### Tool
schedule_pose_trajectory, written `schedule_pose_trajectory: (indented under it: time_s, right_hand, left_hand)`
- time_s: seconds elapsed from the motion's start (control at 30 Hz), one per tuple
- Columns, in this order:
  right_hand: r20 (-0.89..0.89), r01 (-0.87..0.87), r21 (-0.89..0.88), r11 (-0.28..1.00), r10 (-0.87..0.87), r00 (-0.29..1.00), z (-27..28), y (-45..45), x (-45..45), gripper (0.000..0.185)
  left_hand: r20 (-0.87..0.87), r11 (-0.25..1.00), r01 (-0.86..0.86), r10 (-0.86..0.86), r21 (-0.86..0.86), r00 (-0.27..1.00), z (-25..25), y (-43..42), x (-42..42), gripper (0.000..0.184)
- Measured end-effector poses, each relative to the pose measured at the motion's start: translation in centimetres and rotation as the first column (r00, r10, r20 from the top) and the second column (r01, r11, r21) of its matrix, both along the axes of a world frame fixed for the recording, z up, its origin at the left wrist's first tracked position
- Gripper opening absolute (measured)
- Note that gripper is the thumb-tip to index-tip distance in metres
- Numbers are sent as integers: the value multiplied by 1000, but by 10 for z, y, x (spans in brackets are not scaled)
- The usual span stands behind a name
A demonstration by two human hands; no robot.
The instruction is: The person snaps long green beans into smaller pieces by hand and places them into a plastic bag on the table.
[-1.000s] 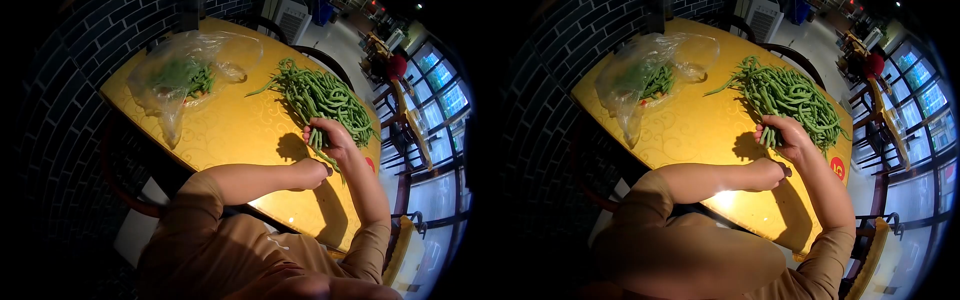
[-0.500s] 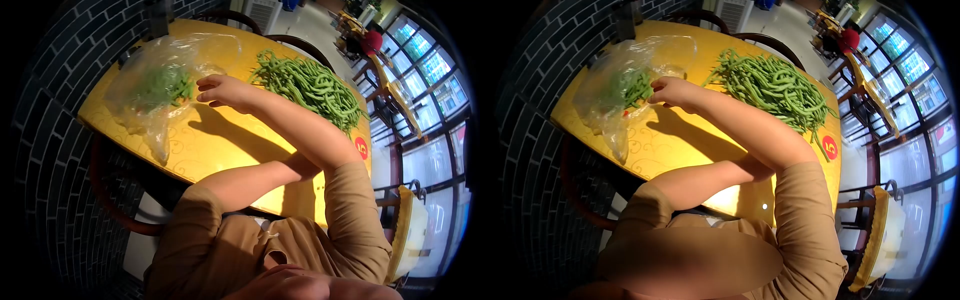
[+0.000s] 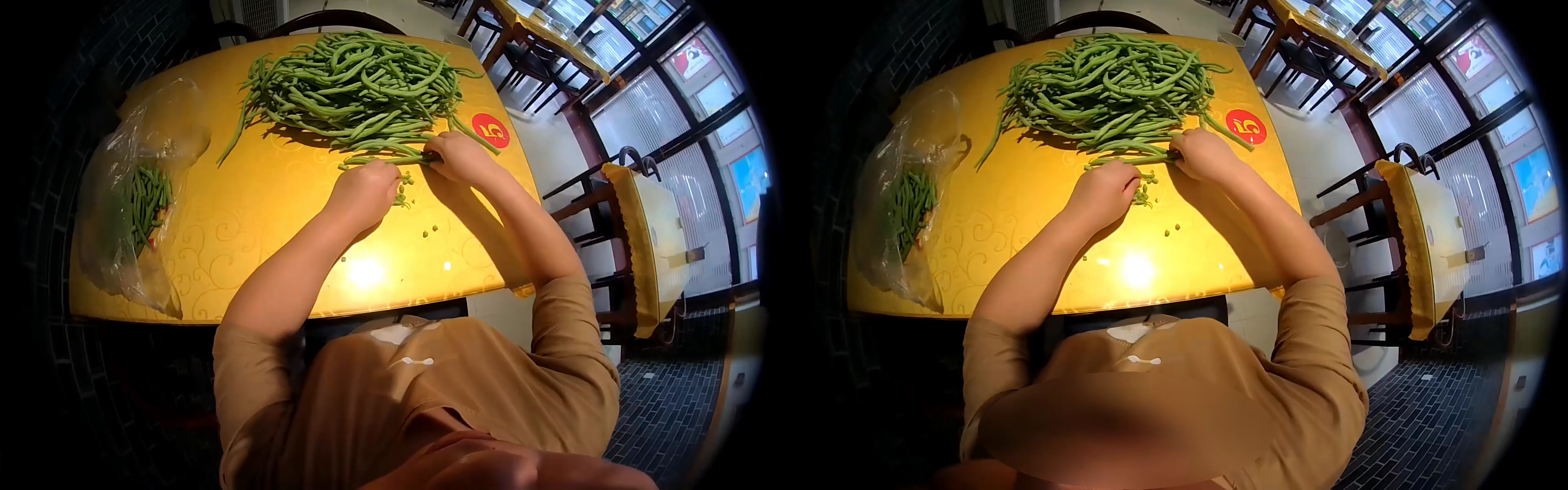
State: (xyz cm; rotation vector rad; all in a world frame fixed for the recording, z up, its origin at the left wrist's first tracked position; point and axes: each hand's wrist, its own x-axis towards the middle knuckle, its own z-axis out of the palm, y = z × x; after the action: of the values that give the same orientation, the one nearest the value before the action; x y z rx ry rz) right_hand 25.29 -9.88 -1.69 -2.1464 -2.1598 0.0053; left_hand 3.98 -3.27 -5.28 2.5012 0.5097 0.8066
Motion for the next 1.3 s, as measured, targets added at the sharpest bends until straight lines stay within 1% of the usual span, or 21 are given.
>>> schedule_pose_trajectory:
  time_s: [0.07,0.1,0.13,0.17,0.23,0.27,0.3,0.33,0.4,0.43,0.47,0.5,0.53,0.6,0.67,0.7,0.8,0.93,1.03,1.13,1.3]
  right_hand:
    - [-30,-1,133,991,5,1000,-9,-4,-3,18]
    - [-84,12,198,980,5,996,-8,-7,-3,14]
    - [-132,52,199,979,-26,991,-8,-7,-1,10]
    - [-179,51,252,966,-5,984,-8,-9,1,9]
    - [-245,37,418,908,73,967,-10,-9,4,9]
    - [-276,62,468,881,80,958,-9,-10,2,10]
    - [-364,76,490,868,125,923,-6,-12,-1,12]
    - [-434,61,485,872,179,883,-1,-15,-4,13]
    - [-505,76,501,862,219,835,4,-23,-17,14]
    - [-576,73,483,873,254,777,5,-24,-24,15]
    - [-644,68,461,885,281,711,3,-25,-32,15]
    - [-651,40,448,893,295,699,0,-27,-40,15]
    - [-702,4,377,926,283,654,2,-30,-46,17]
    - [-734,-9,349,937,279,620,-2,-28,-51,21]
    - [-811,17,201,979,157,564,3,-32,-47,21]
    - [-841,24,124,992,92,534,6,-34,-44,22]
    - [-758,-42,112,993,113,643,-4,-32,-29,22]
    - [-724,-88,126,988,152,673,1,-35,-27,22]
    - [-675,-66,103,993,118,728,-3,-32,-28,21]
    - [-677,-27,124,992,104,728,-4,-33,-29,21]
    - [-615,-1,185,983,116,780,-12,-29,-29,22]
  left_hand:
    - [-48,1000,-18,19,11,999,4,-2,-4,12]
    - [-53,999,-19,21,40,998,6,-3,-3,12]
    - [-15,998,-13,14,54,1000,6,-4,-3,11]
    - [22,998,-2,0,64,1000,6,-5,-2,11]
    - [73,989,56,-66,134,995,6,-6,-1,12]
    - [84,987,78,-67,-142,994,9,-10,2,14]
    - [78,908,81,-54,-411,995,14,-14,2,16]
    - [58,757,62,-33,-651,998,19,-14,2,19]
    - [264,530,234,-20,-815,964,27,-20,5,24]
    - [357,392,323,15,-861,934,29,-22,6,27]
    - [414,363,370,48,-855,909,29,-22,6,28]
    - [467,332,417,82,-846,881,28,-22,6,29]
    - [517,303,466,117,-832,848,28,-21,7,30]
    - [523,378,441,145,-814,840,24,-16,3,21]
    - [554,453,444,141,-773,821,18,-7,-1,16]
    - [529,511,375,196,-774,826,24,-6,-1,12]
    - [541,613,321,211,-722,814,21,10,-5,14]
    - [531,613,291,253,-734,809,21,17,-6,14]
    - [530,610,294,249,-736,811,24,13,-6,12]
    - [539,616,305,236,-727,808,24,11,-5,13]
    - [533,608,297,251,-736,808,23,11,-5,13]
